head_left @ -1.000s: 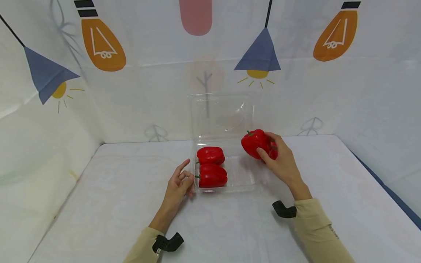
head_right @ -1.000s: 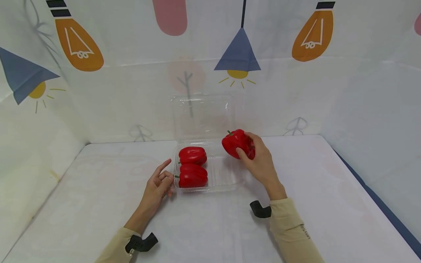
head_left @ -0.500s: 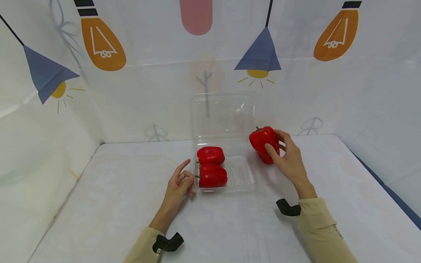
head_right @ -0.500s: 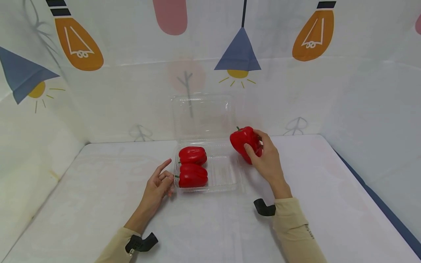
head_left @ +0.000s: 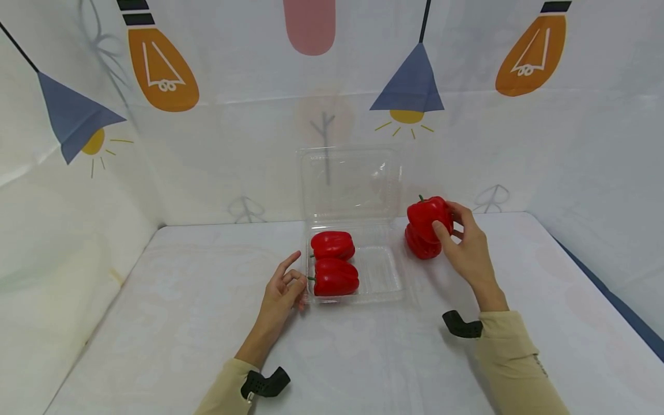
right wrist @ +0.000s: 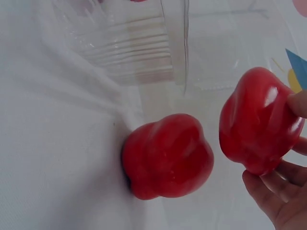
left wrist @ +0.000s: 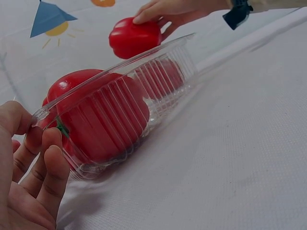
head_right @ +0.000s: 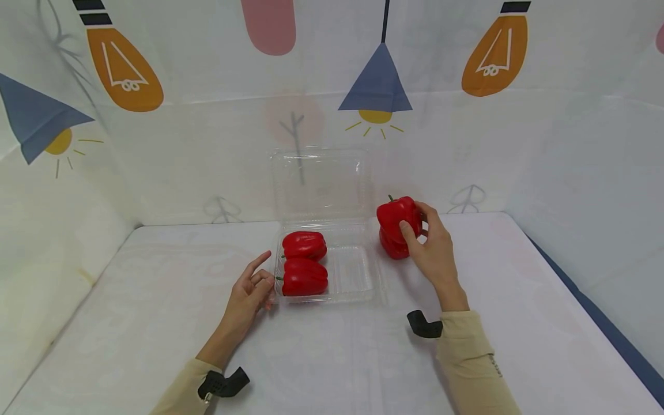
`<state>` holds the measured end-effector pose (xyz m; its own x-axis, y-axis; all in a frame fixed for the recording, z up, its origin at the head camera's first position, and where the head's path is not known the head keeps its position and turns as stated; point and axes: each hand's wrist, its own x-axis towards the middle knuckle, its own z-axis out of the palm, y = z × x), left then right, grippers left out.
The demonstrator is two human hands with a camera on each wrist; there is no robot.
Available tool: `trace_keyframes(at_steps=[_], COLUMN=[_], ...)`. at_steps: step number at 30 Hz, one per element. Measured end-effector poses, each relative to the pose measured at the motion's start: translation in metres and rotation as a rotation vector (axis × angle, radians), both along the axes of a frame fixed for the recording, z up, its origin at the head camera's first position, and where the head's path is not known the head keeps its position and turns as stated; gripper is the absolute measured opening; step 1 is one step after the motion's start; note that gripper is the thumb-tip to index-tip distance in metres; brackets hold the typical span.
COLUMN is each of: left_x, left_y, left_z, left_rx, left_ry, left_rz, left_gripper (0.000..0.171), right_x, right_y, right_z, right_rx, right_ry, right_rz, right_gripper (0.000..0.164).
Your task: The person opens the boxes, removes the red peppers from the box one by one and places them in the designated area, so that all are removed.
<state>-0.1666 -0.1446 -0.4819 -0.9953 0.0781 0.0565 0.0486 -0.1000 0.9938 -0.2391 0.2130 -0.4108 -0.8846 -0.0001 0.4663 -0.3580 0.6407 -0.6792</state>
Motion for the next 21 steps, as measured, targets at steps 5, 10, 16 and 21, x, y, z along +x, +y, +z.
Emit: trace_keyframes(at_steps=[5, 10, 16, 21], left_x=[0.000, 0.001, 0.001, 0.001], left_y=[0.000, 0.000, 0.000, 0.001], left_z=[0.000, 0.000, 0.001, 0.002], left_rx=[-0.003, -0.006, 0.001, 0.008], left_ry=[0.002, 0.001, 0.006, 0.006], left_rz=[0.000, 0.001, -0.005, -0.005], left_gripper=[0.059, 0.060, 0.060, 0.060], right_x=[-0.001, -0.001, -0.002, -0.002], right_y=[0.005, 0.008, 0.014, 0.021], right_z=[0.000, 0.001, 0.001, -0.001], right_rx=[-0.003, -0.012, -0.027, -0.047], right_ry=[0.011, -0.021, -0.081, -0.132], right_rz=[-0.023, -0.045, -0.061, -0.077], right_gripper=[0.052, 0.053, 0.055, 0.057])
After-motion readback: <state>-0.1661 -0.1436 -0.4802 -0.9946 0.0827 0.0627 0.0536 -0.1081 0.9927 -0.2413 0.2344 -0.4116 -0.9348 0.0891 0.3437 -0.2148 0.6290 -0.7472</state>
